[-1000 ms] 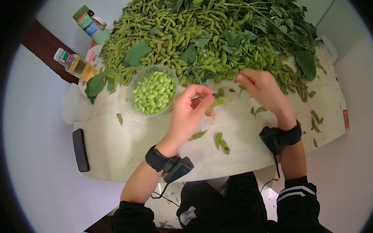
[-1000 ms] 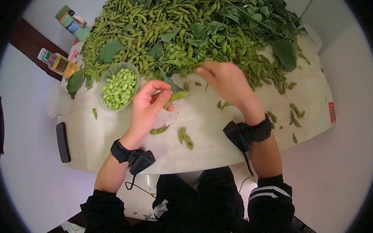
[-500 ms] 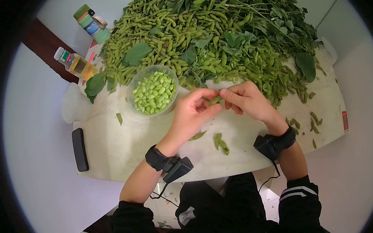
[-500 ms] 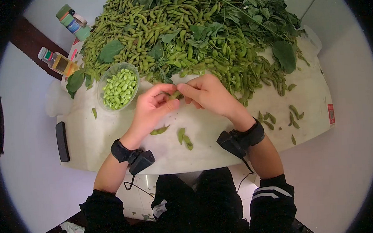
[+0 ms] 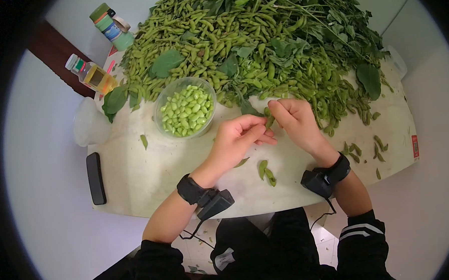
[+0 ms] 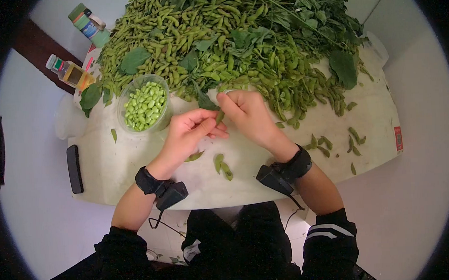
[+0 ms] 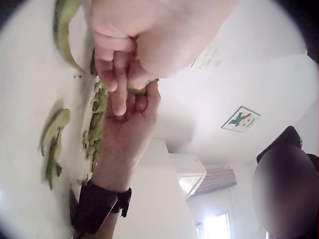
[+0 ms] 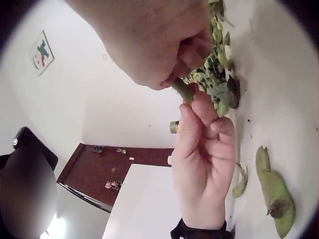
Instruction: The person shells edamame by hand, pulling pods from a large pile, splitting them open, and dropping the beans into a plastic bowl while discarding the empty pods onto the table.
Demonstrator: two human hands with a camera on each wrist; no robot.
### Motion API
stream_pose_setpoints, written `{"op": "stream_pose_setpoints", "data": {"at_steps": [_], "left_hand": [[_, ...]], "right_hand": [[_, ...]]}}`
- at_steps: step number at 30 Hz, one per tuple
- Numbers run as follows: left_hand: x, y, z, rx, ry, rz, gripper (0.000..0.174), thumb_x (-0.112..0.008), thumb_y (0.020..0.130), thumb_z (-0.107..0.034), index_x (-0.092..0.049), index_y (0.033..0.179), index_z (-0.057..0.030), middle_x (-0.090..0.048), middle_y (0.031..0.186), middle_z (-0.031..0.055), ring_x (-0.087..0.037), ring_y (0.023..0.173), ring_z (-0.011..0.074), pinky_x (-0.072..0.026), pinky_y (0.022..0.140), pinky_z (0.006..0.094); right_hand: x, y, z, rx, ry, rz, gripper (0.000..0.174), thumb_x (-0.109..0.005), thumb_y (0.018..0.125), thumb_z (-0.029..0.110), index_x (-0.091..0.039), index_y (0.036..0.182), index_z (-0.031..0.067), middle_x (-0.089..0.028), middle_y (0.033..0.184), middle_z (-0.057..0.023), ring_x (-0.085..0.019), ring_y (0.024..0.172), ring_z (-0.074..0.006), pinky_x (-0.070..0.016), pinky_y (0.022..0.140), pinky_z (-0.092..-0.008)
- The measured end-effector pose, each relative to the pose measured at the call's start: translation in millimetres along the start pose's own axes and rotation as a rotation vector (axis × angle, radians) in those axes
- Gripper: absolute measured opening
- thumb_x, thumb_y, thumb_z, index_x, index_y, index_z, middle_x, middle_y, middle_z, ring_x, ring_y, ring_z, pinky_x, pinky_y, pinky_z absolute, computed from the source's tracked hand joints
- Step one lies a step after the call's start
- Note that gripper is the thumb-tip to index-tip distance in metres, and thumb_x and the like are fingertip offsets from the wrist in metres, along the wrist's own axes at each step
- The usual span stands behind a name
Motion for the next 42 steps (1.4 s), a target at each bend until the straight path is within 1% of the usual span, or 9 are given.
{"op": "stream_pose_setpoints", "data": {"at_steps": [7,12,16,21,28,33,36,39,42], "left_hand": [[-0.8,-4.5,-5.3,0.112,-0.046,0.095,0.017,-0.043,0.089,-0.009,-0.052,0.096,0.0035,-0.058,0.076,0.0103,-0.060,0.065,0.0176,-0.0457,0.060,0.0239],[-4.4,-6.7,3.2,0.196,-0.378,0.291,0.023,-0.046,0.089,-0.019,-0.050,0.098,0.0012,-0.055,0.070,0.0074,-0.054,0.055,0.0161,-0.0442,0.054,0.0241],[-16.9,-8.4,3.3,0.195,-0.611,0.454,0.020,-0.039,0.091,-0.013,-0.050,0.100,0.0011,-0.056,0.075,0.0067,-0.059,0.060,0.0167,-0.0432,0.055,0.0211],[-6.5,-1.2,-10.7,0.034,-0.053,0.125,0.023,-0.040,0.092,-0.017,-0.047,0.104,0.0006,-0.058,0.079,0.0087,-0.061,0.067,0.0161,-0.0465,0.058,0.0231],[-9.0,-1.7,-13.5,0.022,0.022,0.178,0.019,-0.042,0.090,-0.012,-0.043,0.102,0.0025,-0.057,0.082,0.0108,-0.061,0.072,0.0176,-0.0499,0.066,0.0275],[-9.5,-0.8,-11.5,0.021,-0.086,0.156,0.016,-0.040,0.091,-0.014,-0.042,0.098,0.0008,-0.056,0.085,0.0100,-0.062,0.074,0.0173,-0.0504,0.066,0.0268],[11.7,3.5,-3.9,0.025,0.073,-0.112,0.018,-0.039,0.092,-0.018,-0.042,0.098,-0.0008,-0.056,0.079,0.0082,-0.061,0.072,0.0162,-0.0497,0.062,0.0257],[17.6,4.0,-4.3,0.072,-0.046,-0.132,0.018,-0.041,0.092,-0.021,-0.044,0.100,-0.0049,-0.052,0.079,0.0000,-0.054,0.070,0.0077,-0.0472,0.062,0.0221],[14.6,5.1,-2.3,0.051,-0.054,-0.090,0.022,-0.039,0.092,-0.025,-0.044,0.100,-0.0052,-0.053,0.076,0.0023,-0.053,0.067,0.0090,-0.0456,0.060,0.0222]], "right_hand": [[-5.1,-9.2,18.2,0.090,0.112,0.125,0.034,-0.047,0.088,0.017,-0.048,0.060,-0.0013,-0.038,0.052,0.0024,-0.032,0.050,-0.0042,-0.0271,0.043,-0.0234],[-7.6,-13.0,12.9,0.056,0.243,0.177,0.034,-0.046,0.089,0.017,-0.047,0.059,0.0003,-0.039,0.053,0.0035,-0.032,0.051,-0.0041,-0.0271,0.044,-0.0221],[-11.6,-15.1,24.6,0.121,0.309,0.168,0.035,-0.045,0.090,0.018,-0.048,0.060,0.0005,-0.040,0.052,0.0039,-0.032,0.050,-0.0044,-0.0275,0.044,-0.0227],[-6.1,-4.3,18.3,0.098,0.076,0.122,0.031,-0.046,0.089,0.020,-0.051,0.065,0.0001,-0.042,0.048,-0.0021,-0.036,0.047,-0.0069,-0.0303,0.043,-0.0264],[-1.7,-2.1,24.5,0.214,-0.271,0.098,0.023,-0.052,0.082,0.018,-0.052,0.067,-0.0001,-0.042,0.052,-0.0102,-0.040,0.044,-0.0203,-0.0328,0.043,-0.0310],[-4.1,-8.7,43.2,0.562,-0.449,0.091,0.019,-0.055,0.074,0.013,-0.049,0.060,0.0015,-0.045,0.053,-0.0114,-0.045,0.047,-0.0301,-0.0347,0.044,-0.0348],[-13.6,-17.0,52.5,0.591,-0.498,0.261,0.020,-0.057,0.070,0.011,-0.048,0.055,0.0024,-0.043,0.049,-0.0100,-0.046,0.045,-0.0289,-0.0350,0.043,-0.0347],[-27.4,-26.0,55.7,0.528,-0.315,0.453,0.021,-0.060,0.069,0.010,-0.049,0.053,0.0030,-0.042,0.047,-0.0089,-0.045,0.042,-0.0263,-0.0342,0.041,-0.0338],[-14.6,-18.2,49.0,0.428,-0.304,0.295,0.022,-0.063,0.071,0.013,-0.052,0.055,0.0027,-0.043,0.047,-0.0091,-0.043,0.040,-0.0223,-0.0332,0.040,-0.0318]]}}
Point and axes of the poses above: each hand's wrist, its own y-axis towards the middle knuckle, its own x-axis out of the back of the hand, z = x × y, the point moved 7 cm from there along y, towards the middle knuckle
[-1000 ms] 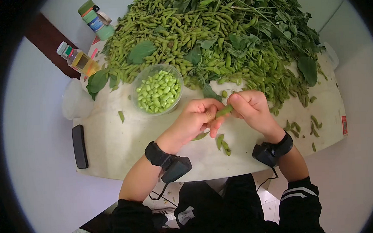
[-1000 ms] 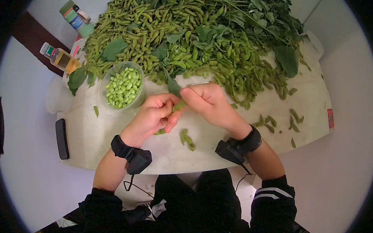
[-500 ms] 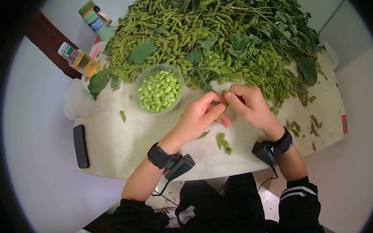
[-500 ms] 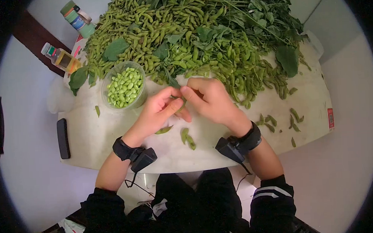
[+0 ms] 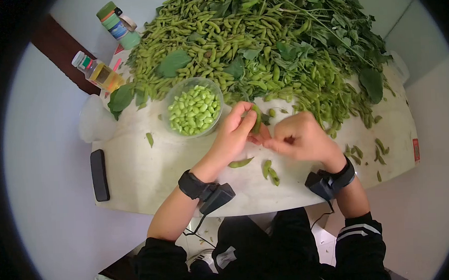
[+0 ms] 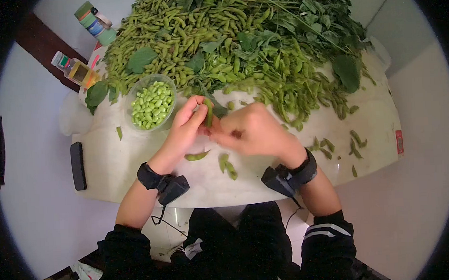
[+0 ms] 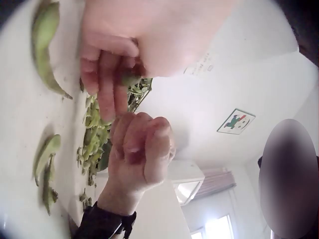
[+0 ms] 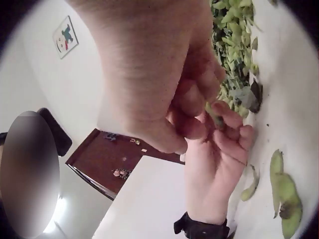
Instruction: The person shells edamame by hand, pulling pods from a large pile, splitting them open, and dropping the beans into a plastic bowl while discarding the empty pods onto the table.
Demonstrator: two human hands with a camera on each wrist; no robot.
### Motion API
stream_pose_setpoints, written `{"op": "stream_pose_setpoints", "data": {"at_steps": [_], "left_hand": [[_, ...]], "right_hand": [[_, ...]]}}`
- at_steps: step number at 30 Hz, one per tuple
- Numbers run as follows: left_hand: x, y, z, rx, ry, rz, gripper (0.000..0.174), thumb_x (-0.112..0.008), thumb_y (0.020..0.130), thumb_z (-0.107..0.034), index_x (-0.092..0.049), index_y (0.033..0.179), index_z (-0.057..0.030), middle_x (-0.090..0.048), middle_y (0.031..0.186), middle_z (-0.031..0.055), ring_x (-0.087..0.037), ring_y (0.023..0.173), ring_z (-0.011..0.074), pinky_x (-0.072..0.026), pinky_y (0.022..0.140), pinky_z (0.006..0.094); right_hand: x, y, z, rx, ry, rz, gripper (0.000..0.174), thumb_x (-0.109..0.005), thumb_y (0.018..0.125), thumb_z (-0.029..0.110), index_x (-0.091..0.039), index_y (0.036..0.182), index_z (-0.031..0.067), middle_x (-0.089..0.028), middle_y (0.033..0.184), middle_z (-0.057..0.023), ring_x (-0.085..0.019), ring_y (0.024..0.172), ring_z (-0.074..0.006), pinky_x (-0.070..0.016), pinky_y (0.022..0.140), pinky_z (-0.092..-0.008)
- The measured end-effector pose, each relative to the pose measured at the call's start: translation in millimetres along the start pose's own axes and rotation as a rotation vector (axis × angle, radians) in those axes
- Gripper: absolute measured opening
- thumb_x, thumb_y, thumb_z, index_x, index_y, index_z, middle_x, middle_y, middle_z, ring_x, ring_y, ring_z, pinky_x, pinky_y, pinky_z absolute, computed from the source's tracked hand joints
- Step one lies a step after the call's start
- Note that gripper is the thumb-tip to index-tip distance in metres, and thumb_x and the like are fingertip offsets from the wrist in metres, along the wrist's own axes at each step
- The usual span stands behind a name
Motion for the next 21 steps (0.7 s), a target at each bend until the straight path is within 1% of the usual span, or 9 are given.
{"op": "stream_pose_setpoints", "data": {"at_steps": [1,3,4,6,9,10,12,15,21], "left_hand": [[-0.6,-0.6,-0.7,0.002,-0.001,0.006,0.022,-0.039,0.092,-0.025,-0.044,0.100,-0.0052,-0.053,0.076,0.0023,-0.053,0.067,0.0090,-0.0456,0.060,0.0222],[-8.1,-3.7,-1.3,0.056,-0.016,0.123,0.026,-0.036,0.093,-0.029,-0.043,0.100,-0.0049,-0.050,0.068,0.0032,-0.049,0.059,0.0101,-0.0425,0.056,0.0226],[-8.0,-3.4,-0.7,0.057,-0.015,0.124,0.026,-0.036,0.093,-0.029,-0.043,0.100,-0.0049,-0.050,0.068,0.0032,-0.049,0.059,0.0101,-0.0425,0.056,0.0226],[-8.9,-2.3,-1.5,0.022,0.027,0.147,0.028,-0.034,0.094,-0.029,-0.043,0.100,-0.0040,-0.044,0.060,0.0025,-0.042,0.051,0.0106,-0.0377,0.051,0.0232],[-14.8,-5.3,-3.8,0.040,-0.075,0.219,0.028,-0.033,0.094,-0.027,-0.043,0.100,-0.0024,-0.039,0.057,0.0008,-0.036,0.047,0.0098,-0.0349,0.049,0.0231],[-14.0,-5.9,-4.1,0.038,-0.074,0.217,0.028,-0.033,0.094,-0.027,-0.043,0.100,-0.0024,-0.039,0.057,0.0008,-0.036,0.047,0.0098,-0.0349,0.049,0.0231],[-16.2,-8.1,-0.1,0.112,-0.150,0.263,0.028,-0.033,0.094,-0.027,-0.044,0.101,-0.0016,-0.038,0.057,0.0005,-0.035,0.046,0.0099,-0.0342,0.049,0.0229],[-18.9,-11.5,0.5,0.186,-0.220,0.303,0.030,-0.034,0.094,-0.028,-0.045,0.098,-0.0015,-0.041,0.058,0.0012,-0.037,0.047,0.0103,-0.0346,0.049,0.0227],[-5.7,-4.7,3.9,0.142,-0.156,0.146,0.029,-0.044,0.091,-0.029,-0.051,0.095,-0.0007,-0.054,0.065,0.0048,-0.048,0.053,0.0097,-0.0408,0.053,0.0207]], "right_hand": [[2.9,-0.6,-3.1,-0.005,-0.002,-0.003,0.022,-0.063,0.071,0.013,-0.052,0.055,0.0027,-0.043,0.047,-0.0091,-0.043,0.040,-0.0223,-0.0332,0.040,-0.0318],[32.7,-4.6,-21.2,-0.189,-0.247,-0.319,0.028,-0.063,0.076,0.018,-0.052,0.056,0.0010,-0.043,0.045,-0.0090,-0.041,0.038,-0.0192,-0.0325,0.040,-0.0295],[34.0,-4.3,-25.0,-0.190,-0.246,-0.320,0.028,-0.063,0.076,0.018,-0.052,0.056,0.0010,-0.043,0.045,-0.0090,-0.041,0.038,-0.0192,-0.0325,0.040,-0.0295],[51.1,-14.8,-39.9,-0.371,-0.187,-0.579,0.022,-0.062,0.078,0.017,-0.056,0.065,0.0004,-0.047,0.050,-0.0090,-0.042,0.042,-0.0180,-0.0351,0.042,-0.0282],[47.0,-10.4,-33.4,-0.294,0.036,-0.645,0.013,-0.062,0.077,0.014,-0.059,0.078,0.0012,-0.052,0.061,-0.0090,-0.048,0.051,-0.0202,-0.0397,0.049,-0.0284],[46.3,-8.9,-33.4,-0.292,0.037,-0.644,0.013,-0.062,0.077,0.014,-0.059,0.078,0.0012,-0.052,0.061,-0.0090,-0.048,0.051,-0.0202,-0.0397,0.049,-0.0284],[25.7,6.1,-7.2,0.101,-0.085,-0.310,0.018,-0.064,0.073,0.013,-0.060,0.088,0.0034,-0.055,0.072,-0.0084,-0.053,0.062,-0.0234,-0.0430,0.056,-0.0304],[9.8,5.6,-8.1,0.103,-0.030,-0.138,0.020,-0.065,0.069,0.014,-0.061,0.086,0.0045,-0.055,0.073,-0.0082,-0.054,0.068,-0.0264,-0.0438,0.059,-0.0319],[22.2,2.9,-9.1,0.051,-0.311,-0.237,0.016,-0.066,0.065,0.012,-0.061,0.079,0.0049,-0.054,0.069,-0.0070,-0.054,0.069,-0.0245,-0.0426,0.062,-0.0318]]}}
Point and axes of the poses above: each hand's wrist, its own y-axis towards the middle knuckle, its own x-axis out of the back of the hand, z = x × y, the point moved 7 cm from there along y, towards the middle knuckle
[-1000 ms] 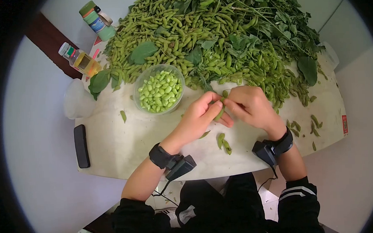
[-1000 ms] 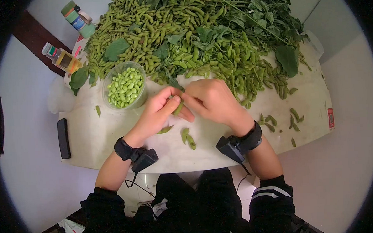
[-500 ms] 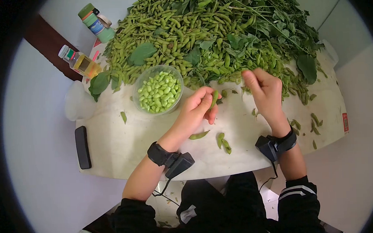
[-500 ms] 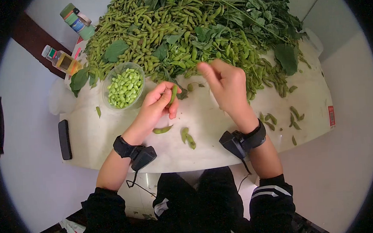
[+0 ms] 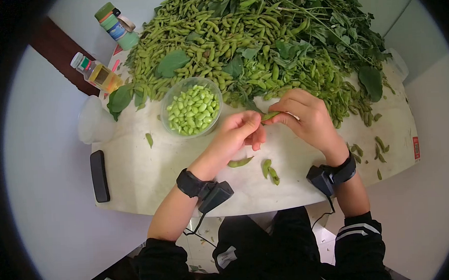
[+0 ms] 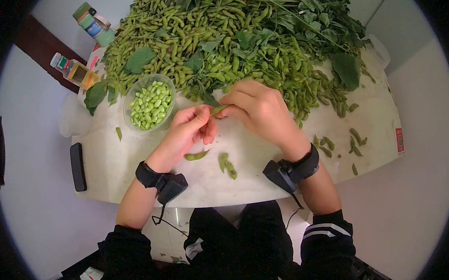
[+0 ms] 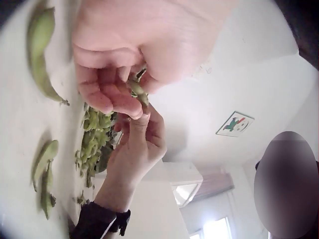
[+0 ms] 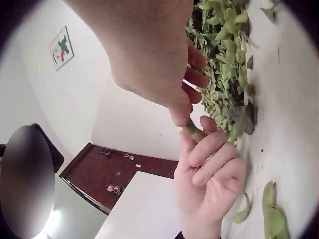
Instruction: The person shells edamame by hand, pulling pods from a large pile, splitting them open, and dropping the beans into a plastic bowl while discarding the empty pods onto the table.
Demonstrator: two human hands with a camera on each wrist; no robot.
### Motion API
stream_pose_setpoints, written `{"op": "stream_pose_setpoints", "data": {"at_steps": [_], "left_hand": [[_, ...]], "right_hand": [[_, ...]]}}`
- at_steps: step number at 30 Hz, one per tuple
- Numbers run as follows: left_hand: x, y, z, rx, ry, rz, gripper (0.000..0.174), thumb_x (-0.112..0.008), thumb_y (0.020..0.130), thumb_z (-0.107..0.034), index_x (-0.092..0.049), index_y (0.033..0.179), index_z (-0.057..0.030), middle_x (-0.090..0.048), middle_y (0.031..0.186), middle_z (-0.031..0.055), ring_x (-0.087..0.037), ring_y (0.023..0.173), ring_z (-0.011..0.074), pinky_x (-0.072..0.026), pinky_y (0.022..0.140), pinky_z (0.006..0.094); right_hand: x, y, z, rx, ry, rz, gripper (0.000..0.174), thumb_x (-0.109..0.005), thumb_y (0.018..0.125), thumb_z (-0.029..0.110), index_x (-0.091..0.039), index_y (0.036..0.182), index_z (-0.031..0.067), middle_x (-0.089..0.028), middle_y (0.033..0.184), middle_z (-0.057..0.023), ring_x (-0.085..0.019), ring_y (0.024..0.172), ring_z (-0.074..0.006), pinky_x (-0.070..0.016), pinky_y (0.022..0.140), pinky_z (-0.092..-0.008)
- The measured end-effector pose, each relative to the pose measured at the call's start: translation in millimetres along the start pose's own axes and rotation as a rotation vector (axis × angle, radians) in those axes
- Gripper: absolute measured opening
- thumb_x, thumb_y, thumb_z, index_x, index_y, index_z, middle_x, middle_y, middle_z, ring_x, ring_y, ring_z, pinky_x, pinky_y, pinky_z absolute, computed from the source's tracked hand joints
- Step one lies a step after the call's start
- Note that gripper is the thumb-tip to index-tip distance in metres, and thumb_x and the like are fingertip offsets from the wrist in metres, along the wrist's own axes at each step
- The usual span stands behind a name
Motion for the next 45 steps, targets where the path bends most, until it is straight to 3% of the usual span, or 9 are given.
{"op": "stream_pose_setpoints", "data": {"at_steps": [3,7,19,25,28,36,42,43,45], "left_hand": [[2.9,0.8,-1.3,-0.058,0.068,-0.028,0.023,-0.048,0.089,-0.019,-0.051,0.098,0.0025,-0.058,0.069,0.0077,-0.054,0.056,0.0119,-0.0445,0.055,0.0214],[1.2,-0.5,-0.2,-0.063,0.201,-0.062,0.019,-0.049,0.087,-0.010,-0.052,0.098,0.0058,-0.060,0.070,0.0098,-0.060,0.058,0.0148,-0.0458,0.052,0.0217],[-2.1,-4.1,-0.1,-0.123,0.488,-0.130,0.018,-0.046,0.088,-0.007,-0.052,0.096,0.0081,-0.060,0.071,0.0114,-0.062,0.061,0.0178,-0.0491,0.055,0.0246],[-7.4,-7.7,-7.8,-0.294,0.640,-0.128,0.015,-0.045,0.086,0.000,-0.052,0.097,0.0075,-0.060,0.068,0.0106,-0.062,0.060,0.0162,-0.0489,0.055,0.0244],[-11.9,-9.9,-14.8,-0.395,0.677,-0.136,0.015,-0.046,0.086,-0.002,-0.052,0.097,0.0071,-0.060,0.065,0.0108,-0.062,0.058,0.0161,-0.0487,0.054,0.0248],[-4.7,-12.5,-25.4,-0.483,0.411,-0.231,0.018,-0.055,0.084,-0.011,-0.055,0.093,0.0045,-0.061,0.072,0.0092,-0.059,0.060,0.0112,-0.0466,0.055,0.0216],[-7.3,-11.8,-31.5,-0.636,0.664,-0.227,0.018,-0.053,0.084,-0.008,-0.053,0.099,0.0030,-0.060,0.082,0.0099,-0.059,0.064,0.0119,-0.0464,0.056,0.0222],[-8.2,-13.6,-32.8,-0.635,0.664,-0.230,0.018,-0.053,0.084,-0.008,-0.053,0.099,0.0030,-0.060,0.082,0.0099,-0.059,0.064,0.0119,-0.0464,0.056,0.0222],[-10.5,-7.9,-17.1,-0.324,0.425,-0.099,0.020,-0.052,0.084,-0.006,-0.050,0.102,0.0027,-0.060,0.081,0.0101,-0.059,0.064,0.0123,-0.0459,0.054,0.0227]], "right_hand": [[4.4,3.8,16.1,0.224,-0.173,-0.026,0.014,-0.066,0.063,0.011,-0.059,0.073,0.0050,-0.053,0.067,-0.0059,-0.053,0.065,-0.0226,-0.0405,0.066,-0.0314],[-1.2,0.1,17.5,0.247,-0.198,0.018,0.012,-0.065,0.062,0.011,-0.057,0.070,0.0051,-0.051,0.064,-0.0055,-0.052,0.063,-0.0216,-0.0382,0.070,-0.0309],[-14.4,-6.6,-3.8,0.094,0.067,0.211,0.007,-0.060,0.067,0.006,-0.056,0.071,0.0019,-0.054,0.064,-0.0088,-0.051,0.063,-0.0265,-0.0369,0.071,-0.0323],[-19.4,-6.7,-14.5,0.021,0.251,0.321,0.008,-0.057,0.074,0.009,-0.057,0.074,0.0002,-0.055,0.067,-0.0116,-0.051,0.063,-0.0293,-0.0397,0.062,-0.0351],[-23.5,-8.8,-19.2,-0.068,0.426,0.410,0.011,-0.057,0.077,0.011,-0.059,0.079,0.0003,-0.056,0.068,-0.0118,-0.052,0.063,-0.0254,-0.0407,0.058,-0.0334],[-24.1,-13.0,-37.1,-0.401,0.708,0.209,0.024,-0.054,0.083,0.020,-0.061,0.089,-0.0017,-0.057,0.069,-0.0034,-0.052,0.064,-0.0115,-0.0397,0.059,-0.0243],[-19.7,-8.0,-24.4,-0.337,0.466,0.243,0.020,-0.046,0.084,0.011,-0.059,0.086,-0.0040,-0.057,0.071,-0.0057,-0.052,0.064,-0.0120,-0.0407,0.059,-0.0250],[-21.2,-7.9,-23.6,-0.337,0.468,0.245,0.020,-0.046,0.084,0.011,-0.059,0.086,-0.0040,-0.057,0.071,-0.0057,-0.052,0.064,-0.0120,-0.0407,0.059,-0.0250],[-20.8,-6.5,-19.9,-0.280,0.455,0.210,0.019,-0.049,0.081,0.013,-0.060,0.080,-0.0021,-0.058,0.066,-0.0077,-0.054,0.062,-0.0137,-0.0411,0.056,-0.0270]]}}
Point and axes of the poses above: each hand's wrist, its own y-axis towards the middle knuckle, its own x-axis out of the back of the hand, z = x × y, the point moved 7 cm from there along y, towards the middle knuckle
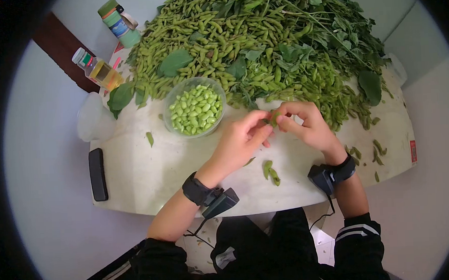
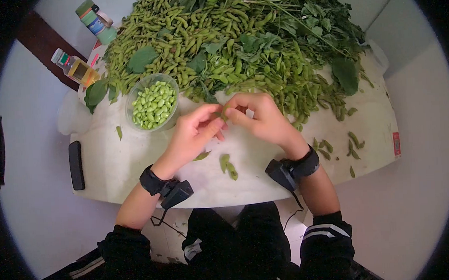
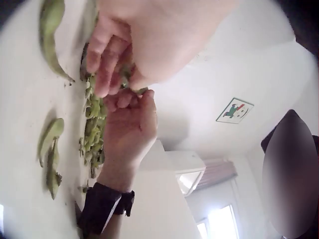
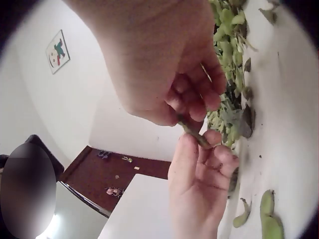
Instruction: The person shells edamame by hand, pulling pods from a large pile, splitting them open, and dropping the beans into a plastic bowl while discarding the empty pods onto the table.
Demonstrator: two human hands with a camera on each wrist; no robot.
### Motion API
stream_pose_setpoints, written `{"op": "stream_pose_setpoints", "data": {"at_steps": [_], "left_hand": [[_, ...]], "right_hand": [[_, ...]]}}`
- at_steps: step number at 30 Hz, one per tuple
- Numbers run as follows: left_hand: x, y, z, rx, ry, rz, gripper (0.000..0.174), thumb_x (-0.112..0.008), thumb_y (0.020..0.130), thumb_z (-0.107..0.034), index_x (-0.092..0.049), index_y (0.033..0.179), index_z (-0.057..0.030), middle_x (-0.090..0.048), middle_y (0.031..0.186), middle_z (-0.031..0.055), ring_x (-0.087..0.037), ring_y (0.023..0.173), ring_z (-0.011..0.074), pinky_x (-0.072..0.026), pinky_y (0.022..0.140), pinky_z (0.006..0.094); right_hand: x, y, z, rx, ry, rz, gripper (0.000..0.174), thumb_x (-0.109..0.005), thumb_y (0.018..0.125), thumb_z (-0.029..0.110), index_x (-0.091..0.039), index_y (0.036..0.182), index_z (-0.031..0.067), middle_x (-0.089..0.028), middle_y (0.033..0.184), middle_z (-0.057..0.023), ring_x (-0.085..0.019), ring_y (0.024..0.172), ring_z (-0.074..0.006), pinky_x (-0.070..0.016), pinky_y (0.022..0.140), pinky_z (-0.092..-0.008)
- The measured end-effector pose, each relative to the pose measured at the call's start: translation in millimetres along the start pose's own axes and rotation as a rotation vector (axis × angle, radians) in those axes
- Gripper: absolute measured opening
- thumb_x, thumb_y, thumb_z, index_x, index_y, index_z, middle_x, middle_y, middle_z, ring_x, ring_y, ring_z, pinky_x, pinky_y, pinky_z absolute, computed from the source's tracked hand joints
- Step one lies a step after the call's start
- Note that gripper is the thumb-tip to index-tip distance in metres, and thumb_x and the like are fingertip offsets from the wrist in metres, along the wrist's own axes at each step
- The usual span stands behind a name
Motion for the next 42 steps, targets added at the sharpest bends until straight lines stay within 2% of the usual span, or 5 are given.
{"op": "stream_pose_setpoints", "data": {"at_steps": [3,19,27,36,42], "left_hand": [[-1.3,0.3,0.7,0.038,0.021,0.023,0.018,-0.050,0.084,-0.004,-0.048,0.100,0.0032,-0.060,0.080,0.0102,-0.059,0.064,0.0124,-0.0454,0.054,0.0228],[-4.0,1.7,6.7,0.158,-0.043,0.095,0.012,-0.045,0.084,0.002,-0.039,0.094,-0.0016,-0.056,0.074,0.0090,-0.057,0.065,0.0132,-0.0453,0.059,0.0234],[3.0,2.4,-3.8,-0.035,0.005,-0.063,0.019,-0.053,0.081,-0.001,-0.046,0.099,-0.0004,-0.058,0.091,0.0108,-0.060,0.073,0.0140,-0.0471,0.063,0.0246],[4.5,2.6,-15.7,-0.206,0.399,-0.076,0.015,-0.062,0.074,-0.004,-0.053,0.084,0.0009,-0.062,0.075,0.0094,-0.060,0.058,0.0168,-0.0480,0.052,0.0257],[1.4,1.1,-15.8,-0.271,0.500,-0.028,0.015,-0.061,0.074,-0.006,-0.049,0.080,-0.0006,-0.061,0.076,0.0113,-0.062,0.065,0.0235,-0.0466,0.053,0.0294]], "right_hand": [[-1.3,-3.3,-9.0,-0.074,0.203,-0.037,0.018,-0.048,0.081,0.012,-0.060,0.078,-0.0019,-0.058,0.067,-0.0085,-0.055,0.061,-0.0143,-0.0418,0.057,-0.0269],[-2.8,-4.2,-5.7,-0.138,0.223,0.051,0.017,-0.047,0.077,0.007,-0.060,0.080,-0.0040,-0.058,0.067,-0.0060,-0.054,0.062,-0.0111,-0.0422,0.058,-0.0245],[-4.0,-2.2,-12.2,-0.150,0.138,-0.001,0.015,-0.051,0.075,0.010,-0.060,0.076,-0.0028,-0.058,0.062,-0.0054,-0.055,0.057,-0.0107,-0.0420,0.053,-0.0243],[-8.3,-6.2,-16.9,-0.277,0.312,-0.021,0.013,-0.049,0.071,0.005,-0.058,0.071,-0.0050,-0.055,0.056,-0.0049,-0.051,0.052,-0.0080,-0.0405,0.049,-0.0220],[-14.3,-7.3,-22.2,-0.317,0.264,0.033,0.012,-0.050,0.069,0.006,-0.056,0.067,-0.0043,-0.053,0.054,-0.0032,-0.047,0.050,-0.0069,-0.0360,0.046,-0.0227]]}}
Point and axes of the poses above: each hand's wrist, its own y-axis towards the middle knuckle, its own x-axis out of the back of the hand, z = x × y, the point moved 7 cm from there along y, towards the middle knuckle
